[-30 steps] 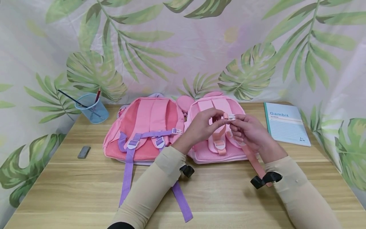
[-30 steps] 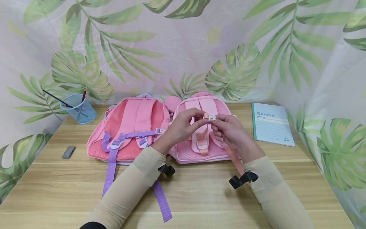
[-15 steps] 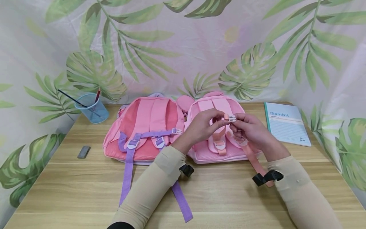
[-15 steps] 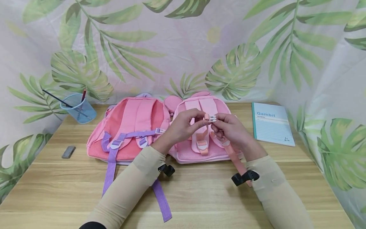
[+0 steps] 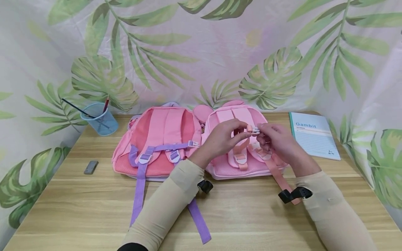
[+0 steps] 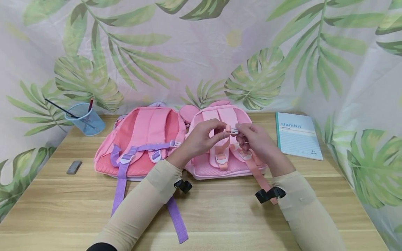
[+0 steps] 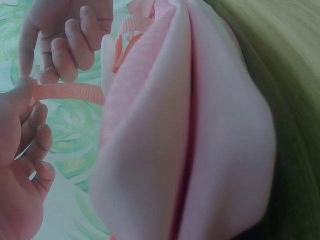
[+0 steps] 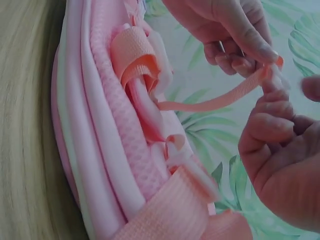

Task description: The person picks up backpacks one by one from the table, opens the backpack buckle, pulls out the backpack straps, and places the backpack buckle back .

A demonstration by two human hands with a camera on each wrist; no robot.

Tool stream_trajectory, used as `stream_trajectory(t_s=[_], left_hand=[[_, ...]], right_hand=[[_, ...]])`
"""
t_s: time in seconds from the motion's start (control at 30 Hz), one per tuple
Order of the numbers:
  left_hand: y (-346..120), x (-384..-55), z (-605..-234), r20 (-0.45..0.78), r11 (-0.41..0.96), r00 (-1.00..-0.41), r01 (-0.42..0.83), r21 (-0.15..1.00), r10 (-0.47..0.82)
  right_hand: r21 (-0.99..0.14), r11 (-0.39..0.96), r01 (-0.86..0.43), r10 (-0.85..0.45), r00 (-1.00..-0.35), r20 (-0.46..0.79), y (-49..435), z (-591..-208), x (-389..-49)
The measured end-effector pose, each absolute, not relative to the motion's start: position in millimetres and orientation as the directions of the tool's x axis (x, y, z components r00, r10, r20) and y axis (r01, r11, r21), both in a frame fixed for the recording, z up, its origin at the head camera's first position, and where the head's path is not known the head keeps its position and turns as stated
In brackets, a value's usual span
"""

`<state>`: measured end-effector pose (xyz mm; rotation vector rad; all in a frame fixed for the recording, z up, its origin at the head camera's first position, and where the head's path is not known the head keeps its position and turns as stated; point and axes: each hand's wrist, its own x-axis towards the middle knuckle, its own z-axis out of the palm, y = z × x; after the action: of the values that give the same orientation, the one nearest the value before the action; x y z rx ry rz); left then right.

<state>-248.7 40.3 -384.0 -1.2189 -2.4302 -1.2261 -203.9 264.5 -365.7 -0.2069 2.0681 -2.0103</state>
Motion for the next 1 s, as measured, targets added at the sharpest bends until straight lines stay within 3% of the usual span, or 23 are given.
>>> stream_trajectory(t_s=[0.13,0.3,0.47,0.8,1.0], left_hand=[[40.9,-248.8,-383.4,0.417,0.354,-0.67,0.706,0.614,0.614],[37.2,-250.2,-385.9,0.226,0.482,-0.731,0.617,0.621,0.644],[35.9,-253.7,-395.2,0.086,0.585,-0.749,0.578,0.568,0.657],[38.5,-254.5,-408.9,0.062,0.642,-0.755,0.594,0.484,0.652],[39.4,-253.2,-412.0,0.046,0.656,-0.752,0.602,0.455,0.658]], right_hand=[[-0.996,0.055,0.071,-0.261,-0.962,-0.083,262.5,-364.8,-204.1],[-0.994,-0.027,0.103,-0.261,-0.961,-0.092,264.0,-366.1,-205.1],[-0.991,-0.051,0.126,-0.256,-0.961,-0.109,264.6,-366.2,-206.3],[-0.992,-0.069,0.108,-0.264,-0.961,-0.086,263.7,-366.9,-206.2],[-0.977,-0.186,0.102,-0.292,-0.955,-0.044,267.0,-363.9,-202.7]])
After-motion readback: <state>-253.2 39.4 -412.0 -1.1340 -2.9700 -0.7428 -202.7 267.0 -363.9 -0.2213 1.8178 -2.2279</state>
